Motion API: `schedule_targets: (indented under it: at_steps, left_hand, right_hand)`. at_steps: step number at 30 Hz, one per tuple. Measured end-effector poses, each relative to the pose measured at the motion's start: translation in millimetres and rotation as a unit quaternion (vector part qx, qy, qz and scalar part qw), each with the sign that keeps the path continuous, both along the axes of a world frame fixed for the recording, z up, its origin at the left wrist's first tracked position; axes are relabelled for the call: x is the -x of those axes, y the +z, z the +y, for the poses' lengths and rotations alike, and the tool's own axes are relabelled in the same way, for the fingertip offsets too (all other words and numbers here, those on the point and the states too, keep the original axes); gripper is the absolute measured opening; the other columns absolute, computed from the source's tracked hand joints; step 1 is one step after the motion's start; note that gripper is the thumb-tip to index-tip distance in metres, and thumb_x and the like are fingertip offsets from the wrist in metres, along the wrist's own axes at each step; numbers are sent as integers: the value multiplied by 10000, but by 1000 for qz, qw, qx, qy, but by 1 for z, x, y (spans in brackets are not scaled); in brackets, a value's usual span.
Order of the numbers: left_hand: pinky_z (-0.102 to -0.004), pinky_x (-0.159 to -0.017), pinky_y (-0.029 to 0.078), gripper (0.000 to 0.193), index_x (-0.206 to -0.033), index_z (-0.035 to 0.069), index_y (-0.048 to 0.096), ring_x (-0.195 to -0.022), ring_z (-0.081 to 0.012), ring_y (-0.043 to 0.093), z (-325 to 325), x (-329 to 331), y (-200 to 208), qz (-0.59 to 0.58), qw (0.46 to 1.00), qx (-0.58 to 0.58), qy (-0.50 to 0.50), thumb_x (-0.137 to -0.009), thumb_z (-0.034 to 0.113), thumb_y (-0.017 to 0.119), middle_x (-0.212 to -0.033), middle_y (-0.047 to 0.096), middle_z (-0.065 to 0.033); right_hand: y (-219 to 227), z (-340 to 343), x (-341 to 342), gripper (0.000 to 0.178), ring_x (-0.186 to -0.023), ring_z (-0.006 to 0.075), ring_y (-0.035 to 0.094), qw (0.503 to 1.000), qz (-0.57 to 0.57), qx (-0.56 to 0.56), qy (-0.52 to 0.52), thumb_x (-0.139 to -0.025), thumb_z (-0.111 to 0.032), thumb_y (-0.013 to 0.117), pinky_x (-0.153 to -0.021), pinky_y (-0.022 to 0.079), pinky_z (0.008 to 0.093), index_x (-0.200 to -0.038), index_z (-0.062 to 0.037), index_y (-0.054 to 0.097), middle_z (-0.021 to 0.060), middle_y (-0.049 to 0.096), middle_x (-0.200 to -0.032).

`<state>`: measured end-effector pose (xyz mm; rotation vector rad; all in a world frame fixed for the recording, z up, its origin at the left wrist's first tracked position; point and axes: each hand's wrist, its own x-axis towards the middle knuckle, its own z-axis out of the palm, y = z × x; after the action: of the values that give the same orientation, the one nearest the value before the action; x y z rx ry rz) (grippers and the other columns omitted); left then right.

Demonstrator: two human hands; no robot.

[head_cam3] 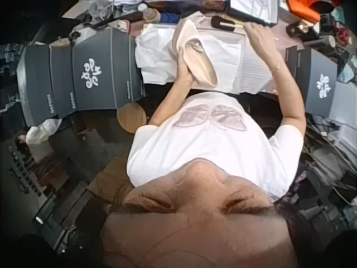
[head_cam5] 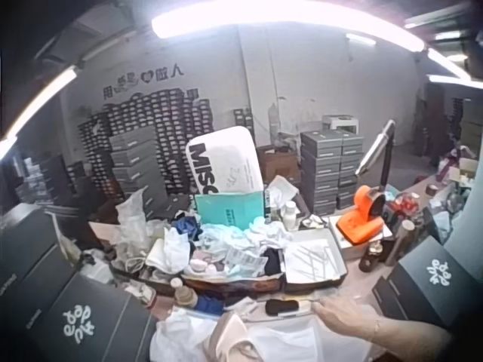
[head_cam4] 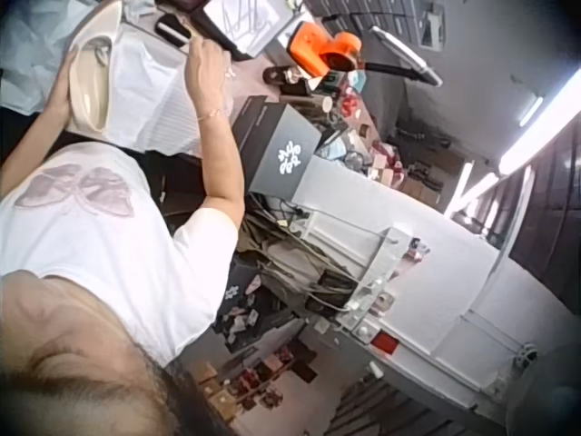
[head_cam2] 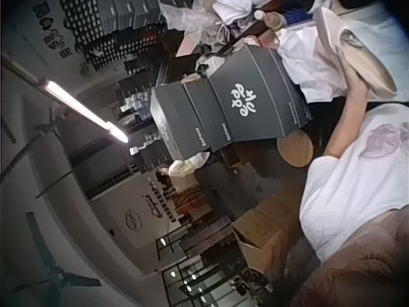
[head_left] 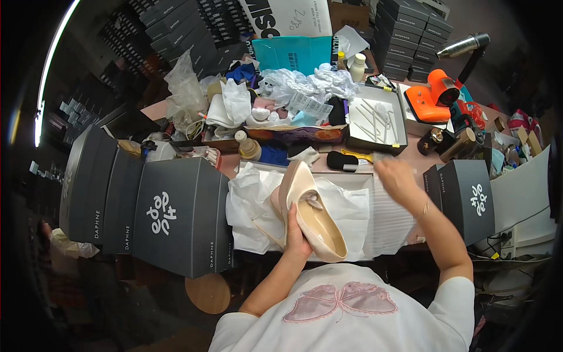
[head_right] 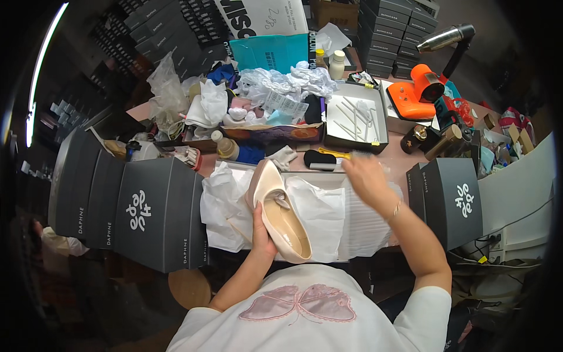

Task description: The recorder is cleaning and packing high-heeled shoes into boxes with protective paper.

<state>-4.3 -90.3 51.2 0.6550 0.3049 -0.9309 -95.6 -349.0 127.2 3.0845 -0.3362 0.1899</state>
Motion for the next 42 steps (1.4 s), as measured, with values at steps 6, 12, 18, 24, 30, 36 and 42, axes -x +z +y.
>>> schedule_targets:
  at_steps: [6, 12, 18, 24, 30, 36, 42]
  left_hand:
    - [-431, -1028, 399, 656, -1380, 90, 370, -1218, -269, 473, 10, 10, 3, 21, 998, 48, -16, -925, 553, 467, -1324, 477, -110]
    - [-446, -1083, 328, 652, -1405, 82, 326, -1286, -277, 409, 9, 35, 18, 5, 1000, -10, 11, -946, 532, 442, -1388, 418, -122]
    - [-438, -1044, 380, 634, -1372, 70, 385, -1235, -274, 466, 25, 0, -2, -14, 998, -35, 55, -944, 535, 448, -1329, 482, -121]
    - [-418, -1042, 384, 614, -1372, 73, 378, -1236, -254, 464, 25, -4, 6, 13, 999, 19, -28, -957, 523, 432, -1345, 472, -109]
    - [-416, -1036, 391, 602, -1365, 75, 395, -1234, -257, 467, 29, -13, 7, 13, 1000, 8, -7, -958, 517, 433, -1327, 490, -103]
    - [-436, -1061, 361, 627, -1383, 80, 368, -1246, -266, 448, 39, -18, 13, 2, 1000, -6, -22, -952, 529, 442, -1358, 458, -111]
    - [-454, -1121, 271, 699, -1444, 92, 261, -1360, -274, 310, 32, 20, 14, -24, 998, -15, -52, -950, 568, 398, -1474, 316, -110]
  right_hand:
    - [4, 69, -43, 197, -747, 262, 632, 958, -99, -183, 200, -741, -204, 673, -636, 476, 389, -890, -94, 603, 52, 595, -808]
    - [-61, 124, -44, 116, -638, 284, 622, 979, -22, -145, 144, -752, -180, 641, -592, 495, 386, -826, -99, 604, 59, 606, -771]
    - [-38, 119, 5, 177, -673, 295, 624, 906, -9, -419, 51, -744, -172, 667, -590, 501, 391, -891, -84, 623, 73, 621, -828]
    - [-15, 118, -19, 209, -741, 273, 612, 962, -136, -222, 78, -739, -203, 694, -649, 486, 376, -889, -87, 605, 59, 589, -859]
    - [-28, 124, -17, 157, -645, 249, 592, 931, -212, -291, 62, -717, -69, 705, -561, 470, 366, -795, -76, 569, 82, 561, -773]
    - [-32, 123, -26, 154, -849, 196, 543, 961, -233, -92, 115, -704, -163, 706, -716, 381, 333, -801, -103, 603, 18, 557, -791]
    - [-71, 146, -58, 129, -572, 201, 571, 982, -43, -37, 180, -734, -206, 625, -597, 418, 344, -765, -91, 575, 40, 560, -700]
